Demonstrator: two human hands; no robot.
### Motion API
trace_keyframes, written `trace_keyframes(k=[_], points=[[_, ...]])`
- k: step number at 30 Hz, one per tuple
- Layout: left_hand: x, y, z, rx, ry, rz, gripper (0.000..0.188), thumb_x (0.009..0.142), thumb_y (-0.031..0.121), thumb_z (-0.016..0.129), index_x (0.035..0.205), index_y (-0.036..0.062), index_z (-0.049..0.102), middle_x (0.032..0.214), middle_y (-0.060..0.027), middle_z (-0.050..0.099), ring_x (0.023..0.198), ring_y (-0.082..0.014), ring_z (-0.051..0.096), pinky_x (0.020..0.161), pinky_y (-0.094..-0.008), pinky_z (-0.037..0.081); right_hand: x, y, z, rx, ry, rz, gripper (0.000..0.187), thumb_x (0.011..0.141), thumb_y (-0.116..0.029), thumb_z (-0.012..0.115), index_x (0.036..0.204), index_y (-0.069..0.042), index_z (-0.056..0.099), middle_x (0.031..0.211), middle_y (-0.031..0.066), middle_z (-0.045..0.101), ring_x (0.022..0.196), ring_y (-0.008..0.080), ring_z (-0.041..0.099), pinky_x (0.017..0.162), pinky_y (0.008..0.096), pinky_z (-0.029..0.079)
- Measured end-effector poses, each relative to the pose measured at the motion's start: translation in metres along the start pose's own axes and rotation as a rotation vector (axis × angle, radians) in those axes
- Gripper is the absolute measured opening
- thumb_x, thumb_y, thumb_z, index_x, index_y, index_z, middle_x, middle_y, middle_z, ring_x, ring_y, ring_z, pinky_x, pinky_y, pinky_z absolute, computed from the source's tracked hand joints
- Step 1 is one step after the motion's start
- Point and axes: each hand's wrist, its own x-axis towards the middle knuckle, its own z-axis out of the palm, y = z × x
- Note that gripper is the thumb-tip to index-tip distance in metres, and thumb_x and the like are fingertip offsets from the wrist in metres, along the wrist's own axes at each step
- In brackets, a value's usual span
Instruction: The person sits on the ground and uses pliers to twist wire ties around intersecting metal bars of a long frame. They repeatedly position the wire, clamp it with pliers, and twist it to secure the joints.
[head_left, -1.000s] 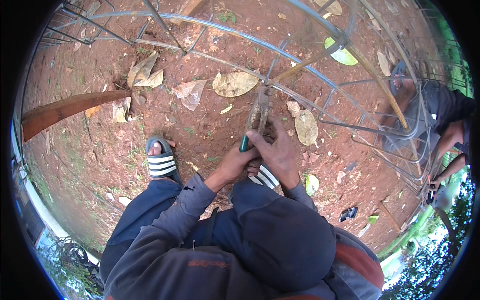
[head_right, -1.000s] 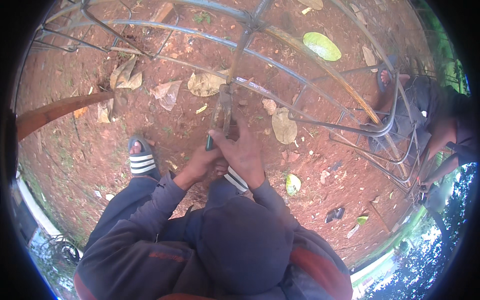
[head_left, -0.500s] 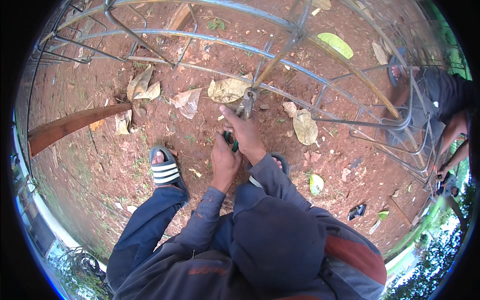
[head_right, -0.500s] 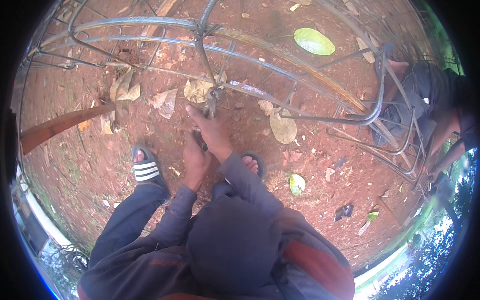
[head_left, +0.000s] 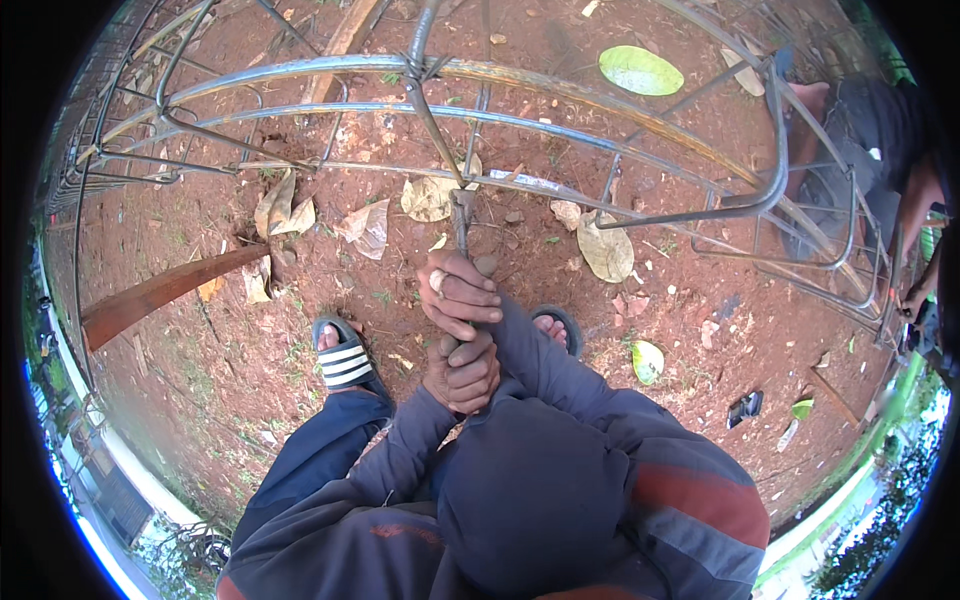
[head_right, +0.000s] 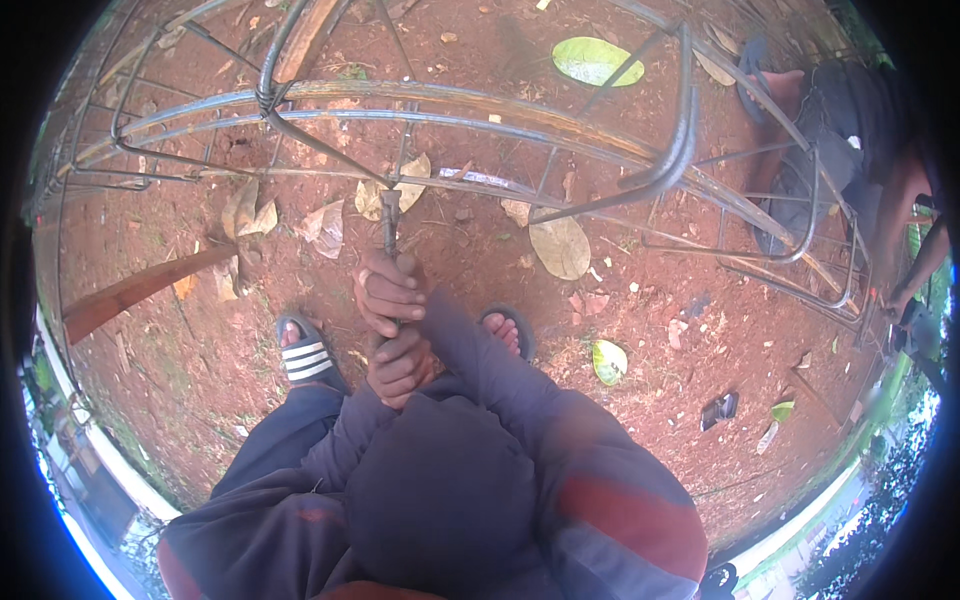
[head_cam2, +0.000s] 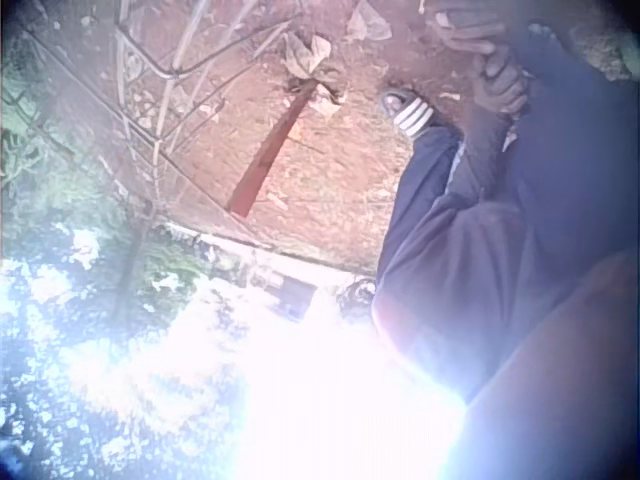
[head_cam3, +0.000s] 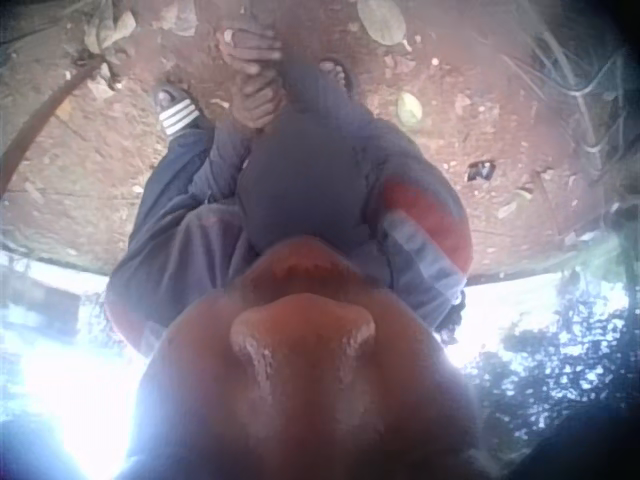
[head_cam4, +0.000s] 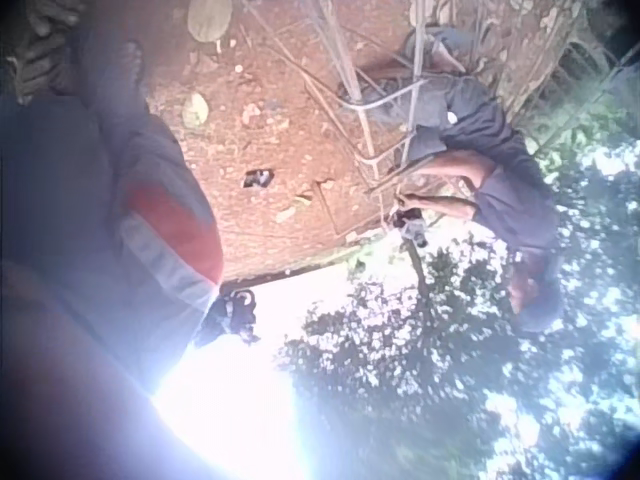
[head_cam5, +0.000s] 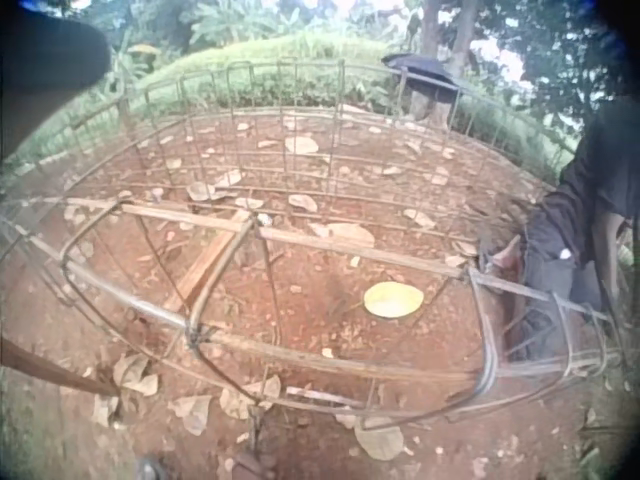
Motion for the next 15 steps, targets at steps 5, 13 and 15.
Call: trace_keyframes(k=[5, 13, 15], points=[[0.000, 0.022, 0.071, 1.324, 1.254, -0.049, 0.023, 0.098, 0.022, 0.071, 0.091, 0.0066, 0.056, 0.059, -0.0076, 0.055, 0.048, -0.0246, 0.055, 0.046, -0.0352, 0.043, -0.023, -0.002, 0.043, -0.722, 0.853, -0.181, 0.061, 0.091, -0.039, 0.079, 0.136, -0.005, 0.055, 0.117, 0.0091, 0.067, 0.113, 0.0234, 0.066, 0.112, 0.0487, 0.046], [-0.010, 0.023, 0.037, 2.414, 1.605, 0.185, 0.048, 0.088, 0.025, 0.076, 0.124, -0.0004, 0.059, 0.091, -0.0219, 0.070, 0.080, -0.0405, 0.070, 0.069, -0.0505, 0.053, 0.041, 0.031, 0.031, -1.076, 1.680, -0.250, 0.025, 0.098, -0.027, 0.075, 0.103, -0.004, 0.066, 0.081, -0.0011, 0.061, 0.069, 0.0092, 0.056, 0.067, 0.0341, 0.051], [-0.015, 0.027, 0.063, 2.355, 1.260, 0.044, 0.050, 0.089, 0.028, 0.076, 0.122, -0.0042, 0.059, 0.079, -0.0136, 0.070, 0.070, -0.0308, 0.068, 0.065, -0.0446, 0.052, 0.005, 0.000, 0.022, -0.580, 0.962, -0.088, 0.035, 0.099, -0.041, 0.071, 0.098, -0.007, 0.069, 0.071, -0.0016, 0.056, 0.063, 0.0099, 0.056, 0.066, 0.0342, 0.057]])
